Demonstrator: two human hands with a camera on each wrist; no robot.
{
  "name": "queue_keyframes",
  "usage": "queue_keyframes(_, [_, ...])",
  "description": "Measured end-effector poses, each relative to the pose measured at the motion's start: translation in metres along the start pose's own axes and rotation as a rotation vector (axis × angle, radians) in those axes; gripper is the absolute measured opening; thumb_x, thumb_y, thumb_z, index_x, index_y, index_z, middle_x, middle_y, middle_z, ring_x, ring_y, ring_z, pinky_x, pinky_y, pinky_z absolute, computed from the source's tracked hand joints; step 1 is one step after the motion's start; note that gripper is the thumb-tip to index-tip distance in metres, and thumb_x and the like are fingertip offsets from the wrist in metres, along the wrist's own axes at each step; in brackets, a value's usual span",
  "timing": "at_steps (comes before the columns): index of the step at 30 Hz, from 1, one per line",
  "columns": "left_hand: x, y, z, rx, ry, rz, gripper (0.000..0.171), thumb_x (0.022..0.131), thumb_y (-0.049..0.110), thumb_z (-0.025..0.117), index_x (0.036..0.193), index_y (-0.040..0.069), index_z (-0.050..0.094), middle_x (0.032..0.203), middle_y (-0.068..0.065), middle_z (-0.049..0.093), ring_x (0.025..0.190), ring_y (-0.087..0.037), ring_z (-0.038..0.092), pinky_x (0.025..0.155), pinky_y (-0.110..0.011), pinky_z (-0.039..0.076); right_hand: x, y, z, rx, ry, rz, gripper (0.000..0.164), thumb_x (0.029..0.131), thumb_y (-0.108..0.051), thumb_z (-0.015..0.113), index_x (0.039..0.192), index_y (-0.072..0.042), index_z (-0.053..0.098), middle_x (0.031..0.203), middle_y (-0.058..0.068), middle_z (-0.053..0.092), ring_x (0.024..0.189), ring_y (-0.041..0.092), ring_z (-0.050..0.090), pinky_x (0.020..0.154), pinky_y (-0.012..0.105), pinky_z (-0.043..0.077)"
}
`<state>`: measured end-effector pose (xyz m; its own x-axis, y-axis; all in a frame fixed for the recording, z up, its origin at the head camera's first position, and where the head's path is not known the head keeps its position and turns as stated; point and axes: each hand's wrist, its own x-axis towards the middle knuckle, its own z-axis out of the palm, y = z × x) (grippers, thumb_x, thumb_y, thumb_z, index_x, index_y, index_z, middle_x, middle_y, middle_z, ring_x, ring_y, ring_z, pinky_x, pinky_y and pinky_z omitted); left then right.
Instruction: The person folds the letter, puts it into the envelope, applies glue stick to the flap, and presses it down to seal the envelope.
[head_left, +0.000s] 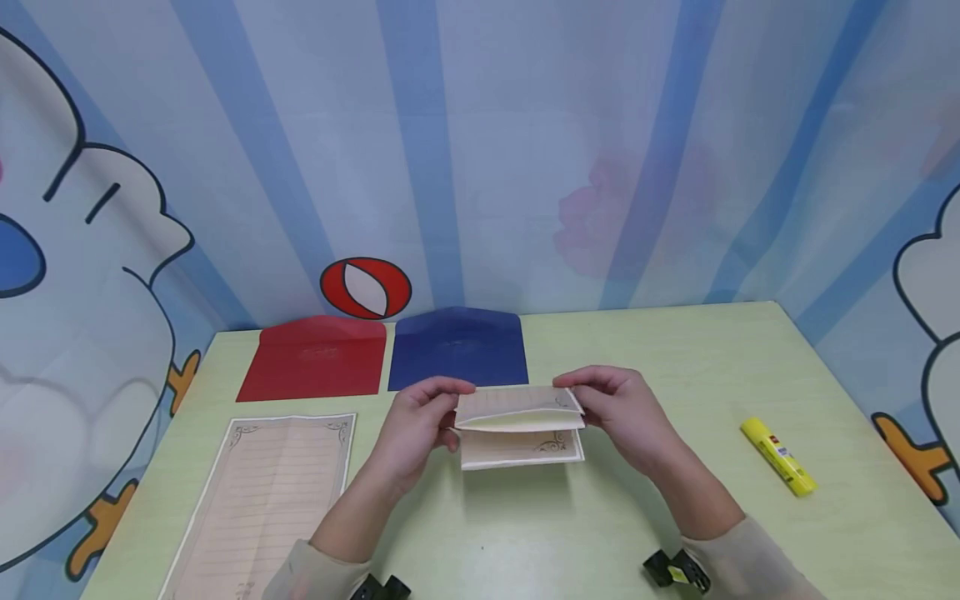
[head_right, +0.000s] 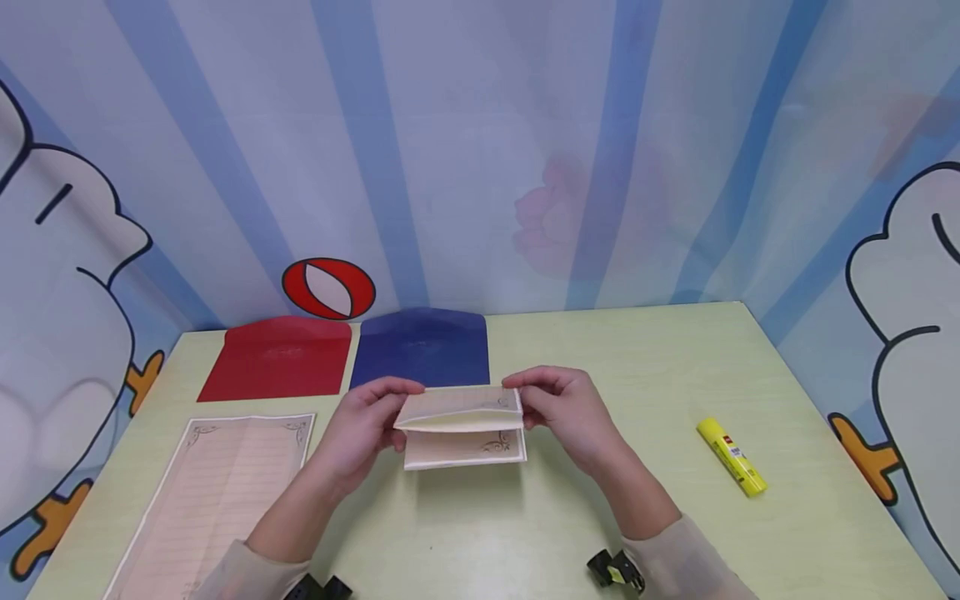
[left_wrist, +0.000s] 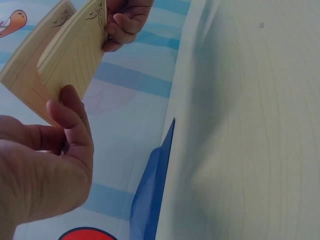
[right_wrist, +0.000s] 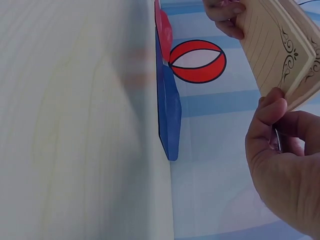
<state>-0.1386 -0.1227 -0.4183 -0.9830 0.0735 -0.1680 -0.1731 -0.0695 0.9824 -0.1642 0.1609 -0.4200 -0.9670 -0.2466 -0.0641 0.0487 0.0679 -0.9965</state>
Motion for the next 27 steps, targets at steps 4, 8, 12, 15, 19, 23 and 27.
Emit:
queue_keyframes(4, [0.0001, 0.0002, 0.0003, -0.013, -0.018, -0.008, 0.03, 0.109, 0.004, 0.046, 0.117, -0.002, 0.073, 0.105, -0.014, 0.066, 0.069, -0.018, 0.059, 0.057, -0.023, 0.053, -0.0003, -0.0011, 0.0007, -0.005, -0.003, 0.005, 0.025, 0.104, 0.0, 0.057, 0.12, 0.012, 0.072, 0.116, 0.017, 0.074, 0.091, 0.018, 0.073, 0.082, 0.031, 0.062])
queue_keyframes(8, [0.0005, 0.0004, 0.0009, -0.016, -0.024, -0.01, 0.026, 0.109, 0.012, 0.053, 0.12, -0.002, 0.072, 0.108, -0.015, 0.07, 0.075, -0.019, 0.065, 0.059, -0.023, 0.054, -0.0016, -0.0034, 0.0017, -0.022, -0.013, 0.003, 0.027, 0.107, -0.006, 0.056, 0.12, 0.011, 0.072, 0.116, 0.019, 0.074, 0.09, 0.021, 0.073, 0.085, 0.032, 0.062])
queue_keyframes(12, [0.0001, -0.0006, 0.0009, 0.032, -0.023, 0.016, 0.023, 0.103, 0.01, 0.069, 0.123, 0.001, 0.072, 0.105, -0.014, 0.072, 0.077, -0.02, 0.066, 0.061, -0.025, 0.055, -0.0025, -0.005, 0.0023, -0.057, -0.018, -0.014, 0.03, 0.106, -0.015, 0.064, 0.123, 0.008, 0.072, 0.117, 0.018, 0.074, 0.092, 0.024, 0.074, 0.086, 0.034, 0.061])
queue_keyframes(15, [0.0006, -0.0028, 0.0013, 0.066, -0.016, 0.045, 0.035, 0.098, 0.006, 0.075, 0.132, 0.006, 0.068, 0.1, -0.012, 0.071, 0.078, -0.021, 0.064, 0.062, -0.027, 0.055, -0.0032, -0.0041, 0.0025, -0.085, -0.017, -0.031, 0.029, 0.102, -0.014, 0.072, 0.123, 0.006, 0.07, 0.112, 0.017, 0.073, 0.091, 0.024, 0.074, 0.085, 0.034, 0.061])
queue_keyframes(19, [0.0009, -0.0031, 0.0026, 0.104, 0.007, 0.06, 0.039, 0.098, 0.009, 0.076, 0.136, 0.008, 0.067, 0.096, -0.01, 0.074, 0.08, -0.022, 0.063, 0.064, -0.027, 0.054, -0.0026, -0.002, 0.0024, -0.08, -0.017, -0.049, 0.032, 0.099, -0.007, 0.075, 0.127, 0.005, 0.063, 0.104, 0.018, 0.068, 0.086, 0.021, 0.07, 0.08, 0.033, 0.062])
queue_keyframes(23, [-0.0005, -0.0012, 0.0042, 0.171, 0.037, 0.055, 0.023, 0.101, 0.018, 0.076, 0.121, 0.008, 0.075, 0.09, -0.009, 0.075, 0.084, -0.028, 0.065, 0.066, -0.026, 0.052, -0.002, -0.0029, 0.0011, -0.13, -0.02, -0.063, 0.034, 0.099, -0.006, 0.075, 0.13, 0.002, 0.065, 0.102, 0.016, 0.065, 0.084, 0.022, 0.067, 0.077, 0.033, 0.061])
queue_keyframes(27, [-0.0037, 0.0007, 0.007, 0.259, 0.063, 0.101, 0.014, 0.101, 0.021, 0.076, 0.111, 0.011, 0.078, 0.086, -0.006, 0.075, 0.085, -0.03, 0.067, 0.067, -0.028, 0.052, -0.0053, -0.0054, 0.0024, -0.359, -0.024, -0.15, 0.022, 0.1, -0.012, 0.075, 0.122, -0.008, 0.075, 0.1, 0.006, 0.069, 0.087, 0.022, 0.063, 0.078, 0.034, 0.056])
